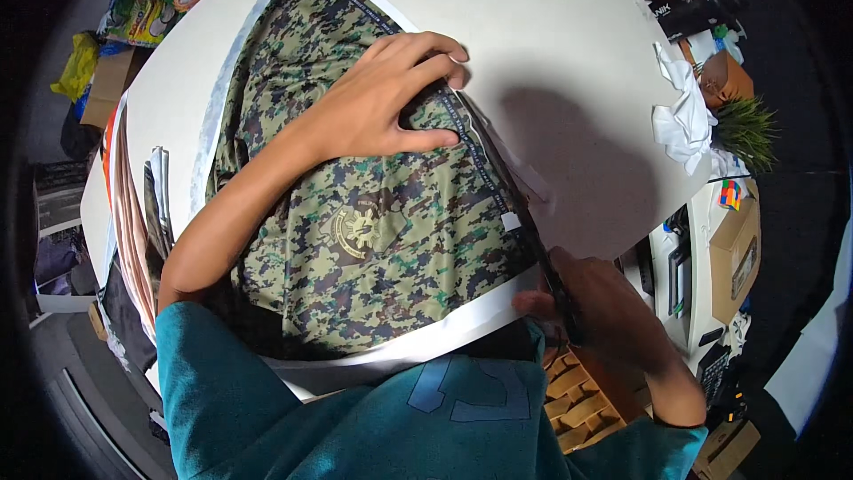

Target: Cutting camouflage fabric with scissors on a white table.

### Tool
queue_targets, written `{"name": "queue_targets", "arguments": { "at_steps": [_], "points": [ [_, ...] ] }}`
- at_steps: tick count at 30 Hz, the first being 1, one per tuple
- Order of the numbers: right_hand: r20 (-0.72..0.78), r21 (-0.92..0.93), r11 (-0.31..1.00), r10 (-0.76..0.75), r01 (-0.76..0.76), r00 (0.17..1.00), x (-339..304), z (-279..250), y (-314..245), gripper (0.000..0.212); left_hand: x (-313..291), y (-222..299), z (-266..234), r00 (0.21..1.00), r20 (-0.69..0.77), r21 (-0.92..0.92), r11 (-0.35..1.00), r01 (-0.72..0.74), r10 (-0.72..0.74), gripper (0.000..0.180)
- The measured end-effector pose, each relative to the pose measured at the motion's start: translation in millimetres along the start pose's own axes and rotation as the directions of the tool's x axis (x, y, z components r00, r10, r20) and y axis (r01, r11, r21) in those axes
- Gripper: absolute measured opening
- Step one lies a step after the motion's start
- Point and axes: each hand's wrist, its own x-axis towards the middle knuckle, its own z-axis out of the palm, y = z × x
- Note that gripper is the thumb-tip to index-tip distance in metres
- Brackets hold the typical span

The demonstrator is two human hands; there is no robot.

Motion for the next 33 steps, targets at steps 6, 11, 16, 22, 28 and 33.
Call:
{"name": "queue_targets", "arguments": {
  "at_steps": [6, 11, 16, 22, 28, 33],
  "points": [
    [0.042, 0.018, 0.999, 0.05, -0.051, 0.998, -1.9, -2.7, -1.0, 0.05, 1.5, 2.2, -1.8, 1.0, -0.009, -0.008, 1.0, -0.004, 0.004, 0.045],
    [0.035, -0.039, 0.998, 0.043, -0.041, 0.998, -2.5, -4.8, 0.6, 0.049, 1.3, 2.5, -2.8, 1.0, 0.014, -0.016, 1.0, 0.017, -0.016, 0.046],
    [0.038, -0.096, 0.994, 0.056, -0.052, 0.998, -1.7, -8.5, -0.8, 0.049, 1.2, 1.9, -2.2, 1.0, 0.012, -0.011, 1.0, 0.016, -0.016, 0.045],
    [0.232, 0.133, 0.99, 0.021, -0.053, 0.972, -7.9, -25.1, 12.9, 0.049, 2.3, 2.9, -2.7, 1.0, 0.01, -0.011, 1.0, 0.01, -0.01, 0.045],
    [0.324, 0.257, 0.952, 0.079, -0.168, 0.943, 4.6, -30.1, 3.8, 0.049, -0.1, -0.2, 1.9, 1.0, -0.024, 0.0, 1.0, -0.002, 0.002, 0.047],
    [0.27, 0.032, 0.995, 0.077, -0.089, 0.96, 22.0, -33.2, -17.6, 0.049, -2.2, -0.1, 4.8, 0.999, -0.046, -0.014, 1.0, 0.0, -0.001, 0.049]
  ]
}}
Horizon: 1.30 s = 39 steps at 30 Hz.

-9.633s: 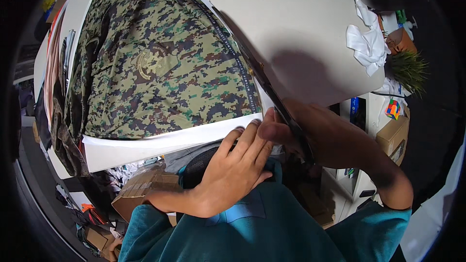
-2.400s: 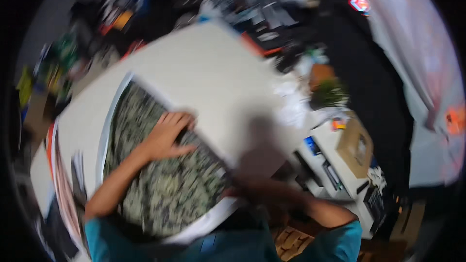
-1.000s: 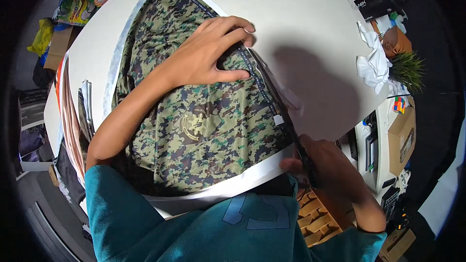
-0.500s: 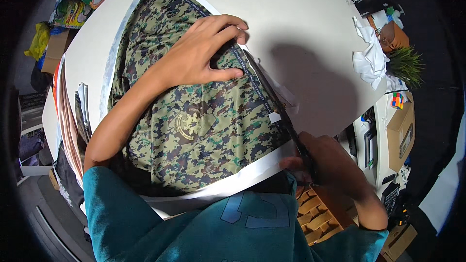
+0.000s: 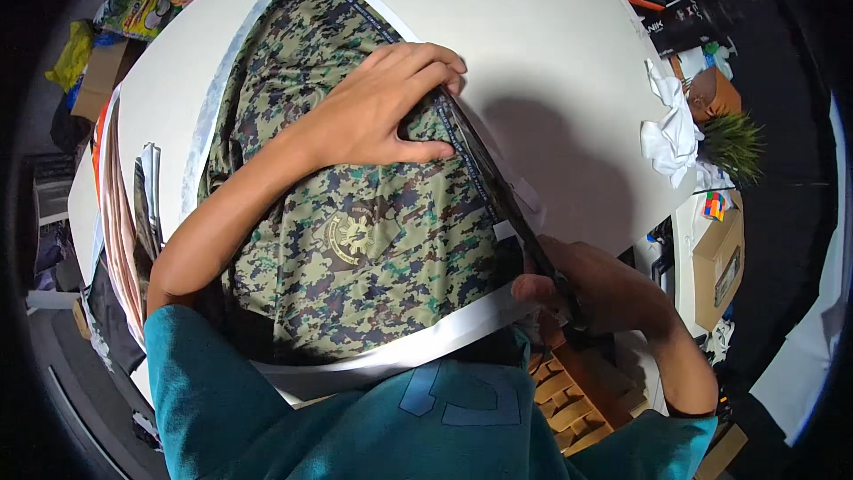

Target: Cutting camouflage fabric with scissors on a white table.

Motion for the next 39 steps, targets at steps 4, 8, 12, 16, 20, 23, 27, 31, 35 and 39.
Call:
{"name": "queue_targets", "arguments": {
  "at_steps": [4, 8, 12, 16, 20, 23, 27, 31, 35, 39],
  "points": [
    [-0.066, 0.006, 1.0, 0.016, -0.016, 0.998, 1.3, 5.8, -2.8, 0.049, 0.0, -0.1, -2.9, 1.0, 0.002, -0.004, 1.0, 0.009, -0.009, 0.05],
    [-0.091, 0.023, 0.999, 0.025, -0.023, 0.996, 4.6, 6.6, -2.4, 0.05, 2.2, 1.3, -7.3, 0.999, 0.025, -0.018, 0.999, 0.03, -0.029, 0.051],
    [-0.103, 0.031, 0.999, 0.029, -0.026, 0.994, 7.5, 7.1, -0.6, 0.051, 3.4, 2.5, -8.2, 0.998, 0.048, -0.018, 0.999, 0.039, -0.038, 0.052],
    [-0.127, 0.009, 0.999, 0.043, -0.042, 0.991, 8.5, 9.1, 1.0, 0.052, 4.8, 1.6, -6.4, 0.999, 0.04, 0.009, 1.0, 0.018, -0.018, 0.055],
    [-0.168, -0.007, 0.998, 0.054, -0.055, 0.984, 7.2, 11.8, 0.6, 0.056, 6.1, 1.5, -7.2, 1.0, 0.019, 0.016, 1.0, 0.013, -0.013, 0.055],
    [-0.164, 0.016, 0.997, 0.071, -0.069, 0.984, 6.2, 13.7, -0.7, 0.058, 5.1, 1.3, -4.5, 1.0, 0.02, 0.008, 1.0, 0.009, -0.009, 0.055],
    [-0.168, 0.033, 0.996, 0.083, -0.078, 0.982, 4.7, 15.9, -2.2, 0.061, 3.7, 1.7, -4.9, 1.0, 0.019, 0.001, 1.0, 0.009, -0.009, 0.054],
    [-0.189, 0.039, 0.997, 0.071, -0.065, 0.979, 3.9, 19.2, -1.5, 0.062, 1.1, 3.4, -5.5, 0.999, 0.033, -0.003, 1.0, 0.017, -0.017, 0.054],
    [-0.19, 0.086, 0.996, 0.006, 0.011, 0.982, 6.6, 21.2, 3.7, 0.062, -0.8, 2.6, -2.4, 0.999, 0.031, -0.006, 1.0, 0.015, -0.015, 0.054],
    [-0.195, 0.042, 0.999, -0.012, 0.021, 0.981, 5.3, 16.4, 4.9, 0.06, 4.9, 3.4, -7.1, 0.999, 0.046, -0.01, 1.0, 0.025, -0.024, 0.054]
  ]
}}
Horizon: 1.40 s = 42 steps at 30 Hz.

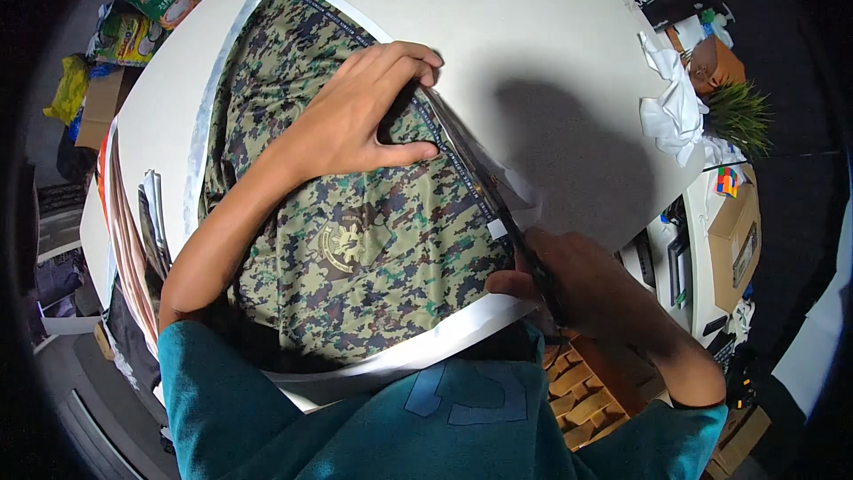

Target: Cutting camouflage fabric with scissors on a white table.

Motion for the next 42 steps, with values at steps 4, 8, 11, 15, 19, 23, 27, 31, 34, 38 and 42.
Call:
{"name": "queue_targets", "arguments": {
  "at_steps": [4, 8, 11, 15, 19, 23, 27, 31, 34, 38, 42],
  "points": [
    [-0.008, -0.03, 0.999, -0.028, 0.028, 1.0, 3.5, -2.9, 5.8, 0.061, 2.4, -2.1, 1.5, 1.0, 0.009, 0.007, 1.0, 0.007, -0.007, 0.055],
    [0.027, -0.03, 0.998, 0.049, -0.048, 0.998, 2.8, -14.1, -0.7, 0.052, 8.4, -5.9, -0.8, 1.0, -0.002, 0.027, 1.0, -0.002, 0.002, 0.062],
    [-0.025, 0.294, 0.937, 0.203, -0.187, 0.979, -4.9, -5.3, 26.5, 0.037, 8.8, -6.1, 2.5, 0.999, 0.041, -0.075, 0.997, -0.004, 0.007, 0.071],
    [0.298, 0.736, 0.6, 0.129, -0.314, 0.946, -10.9, -24.5, 52.2, 0.022, 6.1, -1.5, 2.7, 0.999, 0.048, -0.078, 0.997, -0.022, 0.025, 0.074],
    [0.403, 0.864, -0.104, 0.729, -0.492, 0.554, -14.3, -69.9, -11.6, 0.038, 4.4, 17.5, -39.0, 0.998, -0.054, -0.252, 0.967, 0.024, -0.039, 0.056],
    [0.12, -0.028, 0.99, -0.133, 0.137, 0.984, 9.1, -122.6, -36.4, 0.036, 17.7, 51.2, -95.9, 0.974, -0.227, -0.194, 0.979, -0.059, 0.014, 0.04],
    [-0.255, -0.544, 0.826, -0.328, 0.145, 0.91, 104.2, -91.7, -80.2, 0.05, 41.5, 103.3, -109.3, 0.934, -0.107, 0.127, 0.936, -0.328, 0.342, 0.031],
    [-0.286, -0.33, 0.827, -0.548, 0.456, 0.786, 178.7, -28.2, -125.8, 0.026, 51.7, 107.7, -84.2, 0.95, 0.107, 0.316, 0.896, -0.311, 0.292, 0.029],
    [-0.338, -0.26, 0.814, -0.58, 0.519, 0.741, 191.6, -2.9, -129.2, 0.025, 34.2, 96.4, -76.5, 0.954, 0.208, 0.257, 0.929, -0.266, 0.215, 0.03],
    [-0.489, -0.098, 0.823, -0.53, 0.56, 0.693, 189.3, 10.7, -96.3, 0.025, 27.0, 85.8, -57.3, 0.928, 0.341, 0.03, 0.985, -0.17, 0.15, 0.035],
    [-0.611, 0.015, 0.795, -0.473, 0.606, 0.635, 201.6, 11.2, -97.2, 0.026, 30.9, 83.4, -63.0, 0.917, 0.399, 0.015, 0.999, -0.029, 0.02, 0.048]
  ]
}}
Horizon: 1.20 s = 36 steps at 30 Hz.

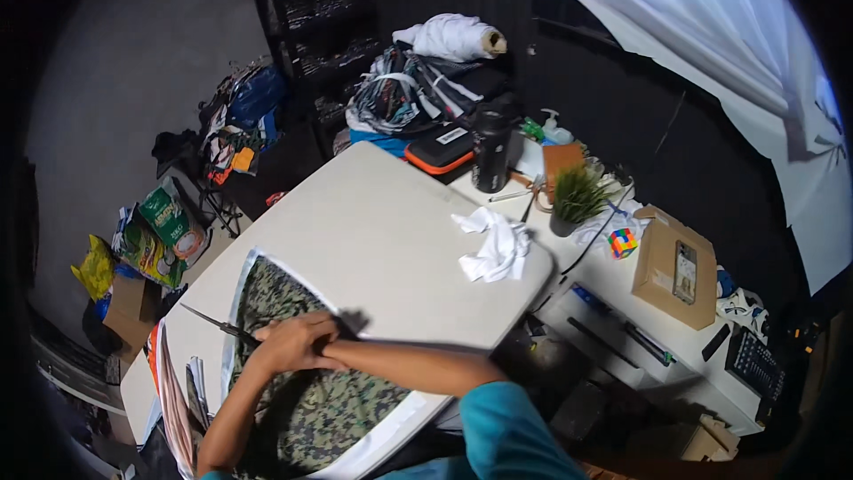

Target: Cutting camouflage fabric with scissors on a white table.

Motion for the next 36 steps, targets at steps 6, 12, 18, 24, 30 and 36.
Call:
{"name": "queue_targets", "arguments": {
  "at_steps": [6, 12, 18, 24, 30, 36],
  "points": [
    [-0.068, 0.229, 0.973, 0.061, -0.044, 0.996, 18.2, 11.3, -5.8, 0.029, -6.8, 14.9, 9.9, 0.996, -0.091, 0.305, 0.951, 0.044, -0.017, 0.032],
    [0.167, 0.379, 0.899, 0.168, -0.22, 0.972, -5.4, -0.9, 23.8, 0.034, 15.1, 30.7, 29.0, 0.958, -0.231, 0.233, 0.947, 0.222, -0.168, 0.031],
    [0.059, 0.336, 0.941, -0.058, 0.035, 0.997, -2.7, 46.9, 32.8, 0.034, 12.1, 10.3, 50.1, 0.884, -0.298, 0.109, 0.907, 0.407, -0.361, 0.042],
    [0.076, 0.218, 0.976, -0.018, 0.001, 0.997, -10.6, 51.1, 32.1, 0.03, 2.7, 35.4, 34.0, 0.912, -0.139, -0.11, 0.921, 0.373, -0.386, 0.034],
    [0.123, 0.254, 0.965, -0.095, 0.061, 0.988, -20.8, 54.6, 17.6, 0.032, 11.5, 37.5, 64.6, 0.558, -0.683, 0.265, 0.553, 0.79, -0.471, 0.053],
    [0.197, 0.287, 0.958, -0.069, 0.01, 0.978, -17.9, 36.4, 23.4, 0.036, 35.6, 63.4, 73.2, 0.564, -0.596, 0.151, 0.61, 0.778, -0.572, 0.06]
  ]
}}
